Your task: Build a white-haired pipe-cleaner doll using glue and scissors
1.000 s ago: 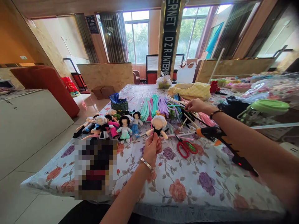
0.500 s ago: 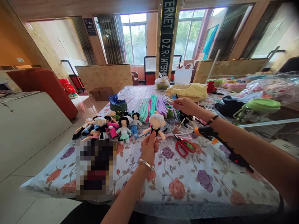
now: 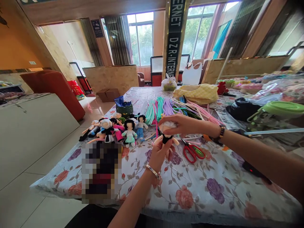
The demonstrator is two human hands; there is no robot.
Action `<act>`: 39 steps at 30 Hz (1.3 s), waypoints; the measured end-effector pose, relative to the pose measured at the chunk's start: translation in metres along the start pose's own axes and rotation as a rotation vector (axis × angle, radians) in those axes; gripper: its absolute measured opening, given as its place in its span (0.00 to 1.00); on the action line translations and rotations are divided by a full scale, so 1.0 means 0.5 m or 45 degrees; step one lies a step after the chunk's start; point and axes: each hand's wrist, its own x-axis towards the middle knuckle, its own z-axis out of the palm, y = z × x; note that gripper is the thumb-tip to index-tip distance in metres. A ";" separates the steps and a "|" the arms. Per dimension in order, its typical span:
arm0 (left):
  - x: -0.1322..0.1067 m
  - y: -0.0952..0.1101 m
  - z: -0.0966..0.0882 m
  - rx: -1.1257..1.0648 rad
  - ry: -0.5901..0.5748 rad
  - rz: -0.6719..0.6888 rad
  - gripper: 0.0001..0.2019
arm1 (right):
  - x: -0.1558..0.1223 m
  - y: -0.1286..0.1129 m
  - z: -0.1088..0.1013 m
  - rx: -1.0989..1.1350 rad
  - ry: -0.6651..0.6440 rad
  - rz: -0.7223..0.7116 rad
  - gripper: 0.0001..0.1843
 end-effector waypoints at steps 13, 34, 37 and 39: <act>-0.006 -0.013 0.011 0.170 0.247 0.068 0.18 | 0.021 -0.012 0.048 -0.456 -0.021 -0.124 0.08; -0.008 -0.009 0.014 0.098 0.111 -0.099 0.18 | 0.010 -0.020 0.053 -0.320 -0.011 0.075 0.06; -0.006 -0.013 0.013 0.126 0.186 -0.079 0.17 | 0.019 -0.031 0.067 -0.385 0.021 0.152 0.04; -0.002 -0.012 0.010 0.114 0.189 -0.083 0.18 | 0.027 -0.031 0.067 -0.365 0.057 0.179 0.05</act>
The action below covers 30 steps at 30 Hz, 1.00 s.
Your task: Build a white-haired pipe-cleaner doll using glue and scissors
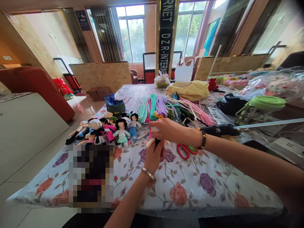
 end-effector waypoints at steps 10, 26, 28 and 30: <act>0.003 0.008 -0.007 -0.135 -0.094 -0.042 0.18 | 0.016 0.030 -0.006 0.210 -0.026 -0.115 0.09; 0.016 0.006 -0.018 -0.216 -0.096 -0.062 0.19 | 0.032 0.060 0.001 0.367 -0.097 -0.090 0.19; 0.014 0.008 -0.018 -0.125 -0.010 -0.022 0.20 | 0.033 0.057 0.004 0.329 -0.081 -0.078 0.18; 0.013 0.009 -0.019 -0.022 0.102 0.044 0.20 | 0.034 0.044 0.006 0.248 -0.043 -0.051 0.14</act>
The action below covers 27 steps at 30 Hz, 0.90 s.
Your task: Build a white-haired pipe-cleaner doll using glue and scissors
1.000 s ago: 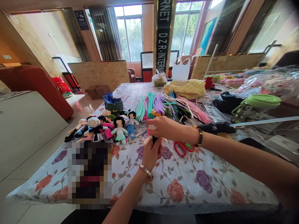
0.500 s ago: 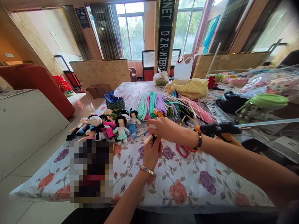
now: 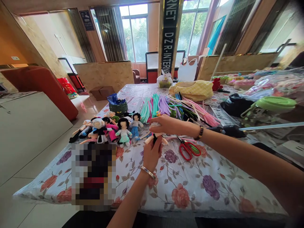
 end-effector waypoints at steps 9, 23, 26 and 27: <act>0.008 0.024 -0.007 -0.277 0.079 0.113 0.17 | 0.015 -0.024 -0.048 0.077 0.013 -0.096 0.24; 0.021 0.036 -0.027 -0.454 0.204 0.120 0.13 | -0.041 0.095 0.055 -0.237 -0.159 0.155 0.03; 0.017 0.031 -0.026 -0.354 0.122 0.160 0.12 | -0.045 0.115 0.079 -0.191 -0.157 0.160 0.01; 0.016 0.029 -0.027 -0.324 0.101 0.174 0.12 | -0.046 0.121 0.082 -0.165 -0.148 0.153 0.02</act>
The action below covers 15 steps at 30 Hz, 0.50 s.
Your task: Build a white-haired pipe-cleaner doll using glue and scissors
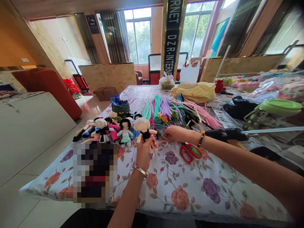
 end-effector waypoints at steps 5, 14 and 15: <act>-0.007 -0.002 -0.004 0.101 -0.127 -0.006 0.13 | -0.002 0.019 -0.013 0.179 0.159 -0.015 0.06; -0.021 0.001 0.002 0.120 -0.444 -0.146 0.14 | -0.032 -0.007 -0.093 0.541 0.798 0.017 0.05; -0.021 0.001 0.002 0.092 -0.462 -0.165 0.15 | -0.039 -0.016 -0.100 0.641 0.896 -0.042 0.04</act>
